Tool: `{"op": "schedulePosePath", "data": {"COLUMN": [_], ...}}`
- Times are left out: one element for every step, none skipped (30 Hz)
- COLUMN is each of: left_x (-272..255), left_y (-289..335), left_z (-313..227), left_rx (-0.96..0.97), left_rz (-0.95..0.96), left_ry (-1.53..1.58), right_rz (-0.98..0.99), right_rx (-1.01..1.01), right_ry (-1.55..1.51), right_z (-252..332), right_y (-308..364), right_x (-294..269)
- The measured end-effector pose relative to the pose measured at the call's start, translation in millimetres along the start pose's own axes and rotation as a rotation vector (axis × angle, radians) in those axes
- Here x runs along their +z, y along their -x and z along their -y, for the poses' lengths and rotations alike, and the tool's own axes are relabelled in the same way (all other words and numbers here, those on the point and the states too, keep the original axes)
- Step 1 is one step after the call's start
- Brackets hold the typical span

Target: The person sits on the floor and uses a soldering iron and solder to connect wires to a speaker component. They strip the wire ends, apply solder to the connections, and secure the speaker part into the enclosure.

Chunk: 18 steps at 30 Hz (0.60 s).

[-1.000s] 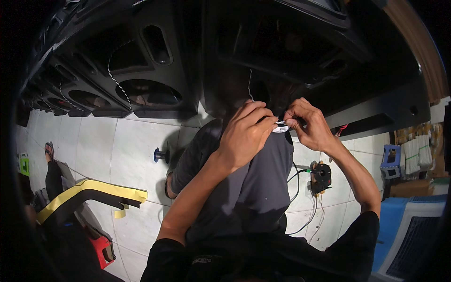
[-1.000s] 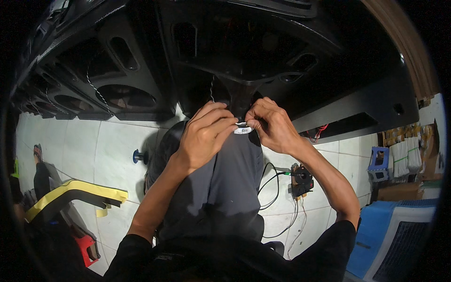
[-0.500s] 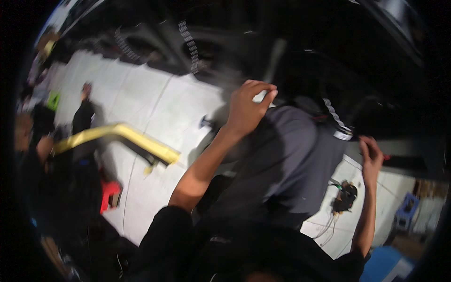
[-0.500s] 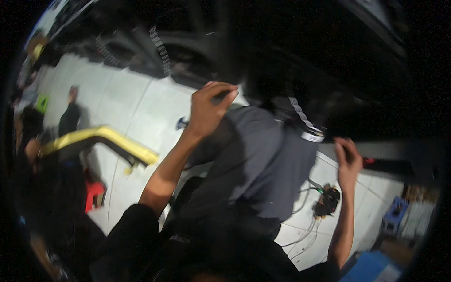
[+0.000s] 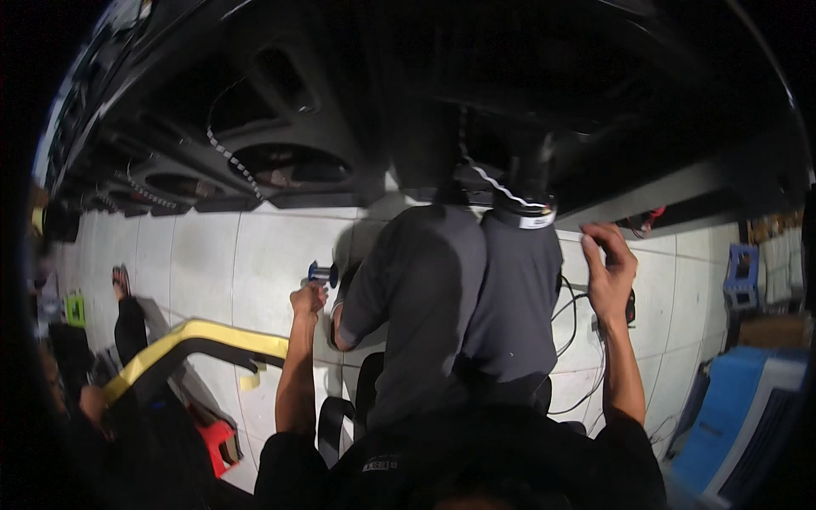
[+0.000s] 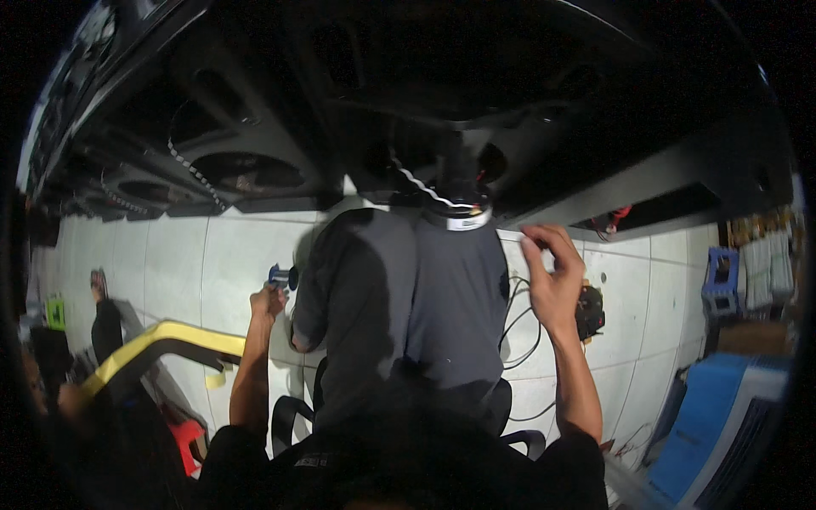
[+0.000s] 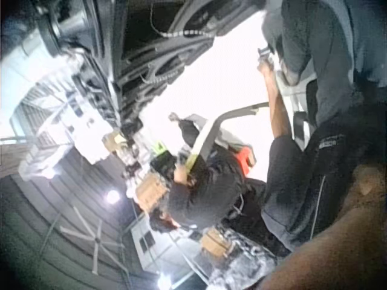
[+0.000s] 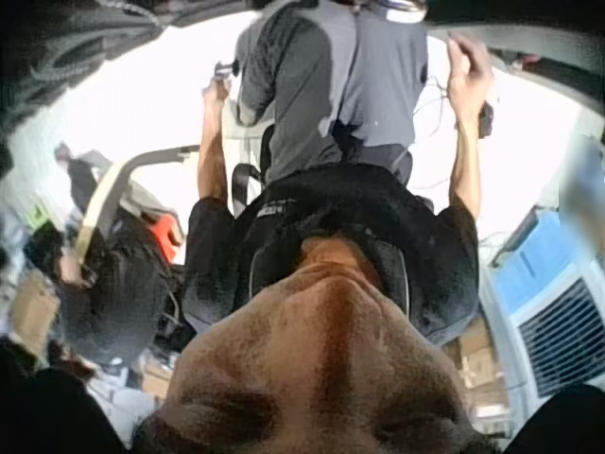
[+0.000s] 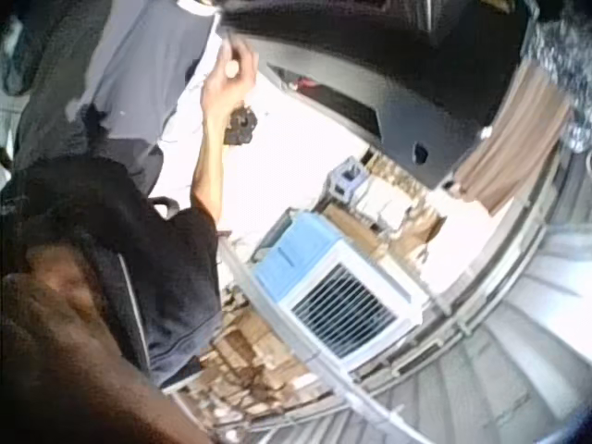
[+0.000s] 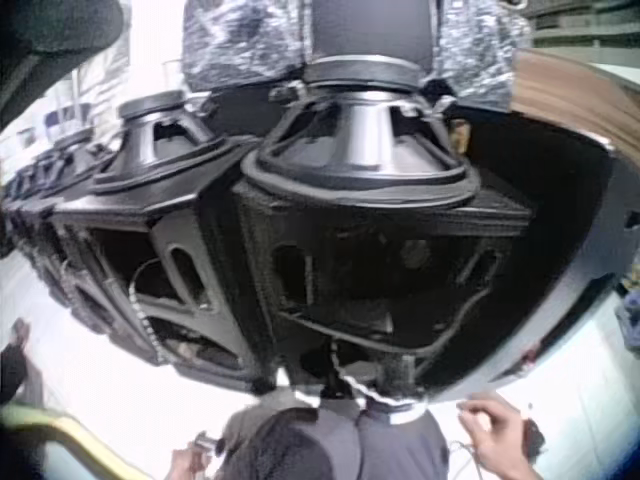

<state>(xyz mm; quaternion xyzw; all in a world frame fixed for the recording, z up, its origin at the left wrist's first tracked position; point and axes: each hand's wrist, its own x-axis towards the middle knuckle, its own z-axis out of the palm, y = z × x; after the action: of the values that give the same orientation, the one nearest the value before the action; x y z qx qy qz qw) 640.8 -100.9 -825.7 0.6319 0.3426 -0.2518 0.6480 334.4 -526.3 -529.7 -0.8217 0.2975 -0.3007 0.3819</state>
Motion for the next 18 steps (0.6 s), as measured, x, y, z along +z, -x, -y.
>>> {"op": "schedulePosePath", "data": {"left_x": [4, 4, 6, 10, 17, 25, 49, 67, 92, 128, 145, 160, 174, 186, 198, 213, 229, 240], "left_y": [1, -1, -3, -6, -1, 7, 39, 73, 114, 185, 215, 241, 266, 292, 310, 315, 325, 334], "left_z": [1, 2, -4, -8, -8, -9, -23, -47, -71, -97, -105, -112, -117, -124, -127, -123, -117, -117], "left_rx": [0.010, 0.024, 0.030, 0.196, 0.368, 0.538, 0.631, 0.740, 0.842, 0.837, 0.866, 1.070, 1.273, 1.469, 1.568, 1.703, 1.735, 1.841], "left_rz": [0.038, 0.067, 0.099, 0.049, -0.008, -0.068, 0.046, 0.132, 0.226, 0.272, 0.374, 0.438, 0.498, 0.580, 0.664, 0.723, 0.768, 0.785], "left_ry": [-0.048, -0.089, -0.134, -0.248, -0.348, -0.448, -0.325, -0.327, -0.325, -0.284, -0.210, -0.325, -0.447, -0.512, -0.587, -0.584, -0.557, -0.627], "right_rz": [0.060, 0.089, 0.111, 0.137, 0.157, 0.178, 0.194, 0.205, 0.216, 0.227, 0.205, 0.194, 0.182, 0.172, 0.169, 0.185, 0.199, 0.210], "right_rx": [-0.020, -0.019, -0.059, -0.100, -0.121, -0.139, -0.147, -0.146, -0.144, -0.136, -0.101, -0.099, -0.093, -0.091, -0.092, -0.101, -0.108, -0.115], "right_ry": [-0.014, -0.037, -0.013, 0.010, 0.009, 0.008, 0.018, -0.008, -0.025, -0.040, -0.067, -0.073, -0.082, -0.095, -0.112, -0.124, -0.134, -0.142], "right_z": [8, 15, 23, 29, 33, 37, 38, 39, 37, 33, 34, 33, 31, 32, 33, 34, 36, 37], "right_y": [-9, -19, -27, -35, -41, -45, -46, -48, -48, -46, -45, -44, -43, -42, -42, -44, -44, -45], "right_x": [-2, -1, 4, 8, 12, 17, 17, 19, 20, 18, 18, 18, 20, 22, 23, 25, 26, 25]}}
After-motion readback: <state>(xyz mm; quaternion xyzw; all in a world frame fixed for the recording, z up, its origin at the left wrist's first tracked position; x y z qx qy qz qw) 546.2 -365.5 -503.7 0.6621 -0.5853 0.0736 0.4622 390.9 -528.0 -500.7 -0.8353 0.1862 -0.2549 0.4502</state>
